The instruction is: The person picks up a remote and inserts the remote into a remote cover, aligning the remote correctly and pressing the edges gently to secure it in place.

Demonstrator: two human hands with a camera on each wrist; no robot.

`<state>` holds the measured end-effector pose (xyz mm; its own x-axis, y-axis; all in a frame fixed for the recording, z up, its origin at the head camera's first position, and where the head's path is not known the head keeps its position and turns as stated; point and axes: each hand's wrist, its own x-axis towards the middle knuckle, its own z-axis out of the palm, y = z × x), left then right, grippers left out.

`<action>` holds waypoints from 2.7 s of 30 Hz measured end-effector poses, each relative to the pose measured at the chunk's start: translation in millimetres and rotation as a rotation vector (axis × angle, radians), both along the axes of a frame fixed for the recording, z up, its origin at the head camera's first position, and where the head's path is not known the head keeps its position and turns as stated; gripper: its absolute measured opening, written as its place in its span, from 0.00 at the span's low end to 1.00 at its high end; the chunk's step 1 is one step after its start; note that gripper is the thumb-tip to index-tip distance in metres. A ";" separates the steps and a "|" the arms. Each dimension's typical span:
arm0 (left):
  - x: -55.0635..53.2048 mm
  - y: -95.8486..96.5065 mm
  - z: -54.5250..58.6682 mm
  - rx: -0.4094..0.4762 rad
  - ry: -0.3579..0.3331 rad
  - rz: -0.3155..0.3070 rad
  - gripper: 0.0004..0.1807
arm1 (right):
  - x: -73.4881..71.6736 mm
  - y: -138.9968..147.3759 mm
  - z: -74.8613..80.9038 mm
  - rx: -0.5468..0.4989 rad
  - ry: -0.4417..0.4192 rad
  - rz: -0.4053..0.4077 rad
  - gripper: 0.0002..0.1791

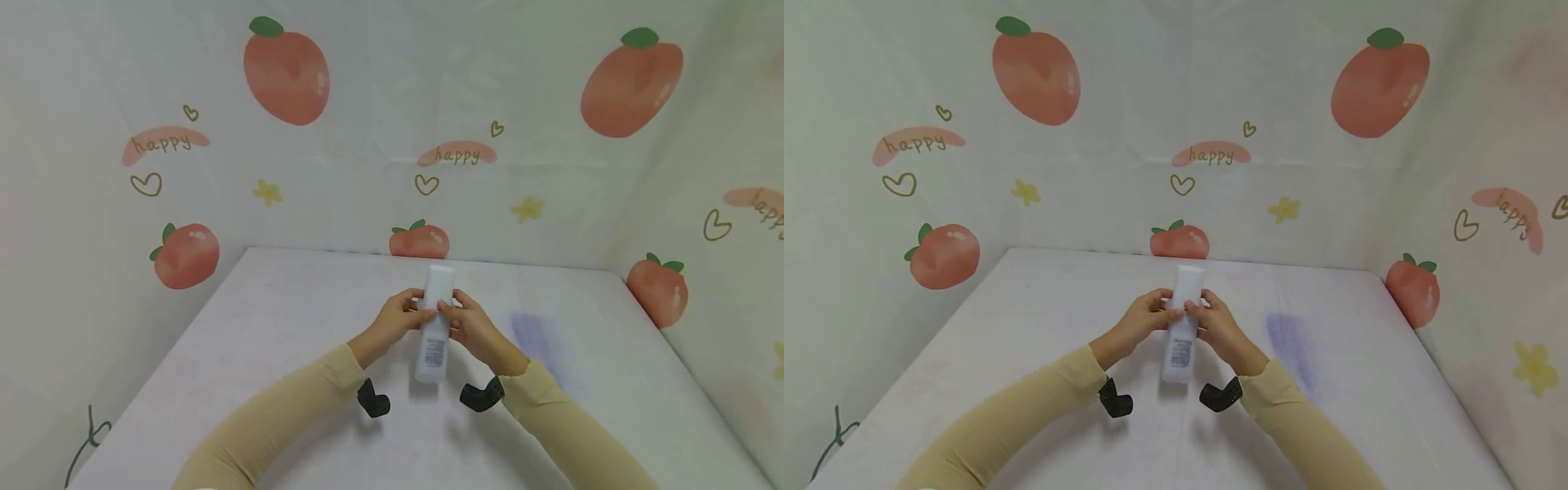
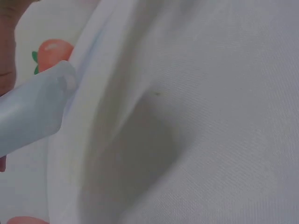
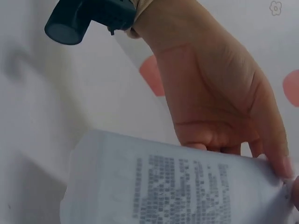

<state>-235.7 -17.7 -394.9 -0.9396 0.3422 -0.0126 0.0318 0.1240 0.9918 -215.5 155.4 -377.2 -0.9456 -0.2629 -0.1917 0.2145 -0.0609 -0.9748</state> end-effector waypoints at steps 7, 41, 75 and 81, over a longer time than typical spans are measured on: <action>-1.5 0.7 -3.7 -0.005 -0.033 0.024 0.21 | 3.9 -1.3 0.4 -0.036 0.001 0.016 0.27; 9.6 5.6 13.1 -0.020 -0.238 0.025 0.25 | -10.5 -9.3 -5.0 -0.195 -0.145 -0.319 0.08; 19.9 -5.3 -6.1 0.216 -0.290 0.128 0.16 | 12.8 -3.0 -6.7 -0.137 0.001 -0.124 0.22; 21.6 -0.7 -5.5 0.288 -0.310 0.169 0.06 | 12.9 -3.4 -5.2 -0.152 0.017 -0.114 0.22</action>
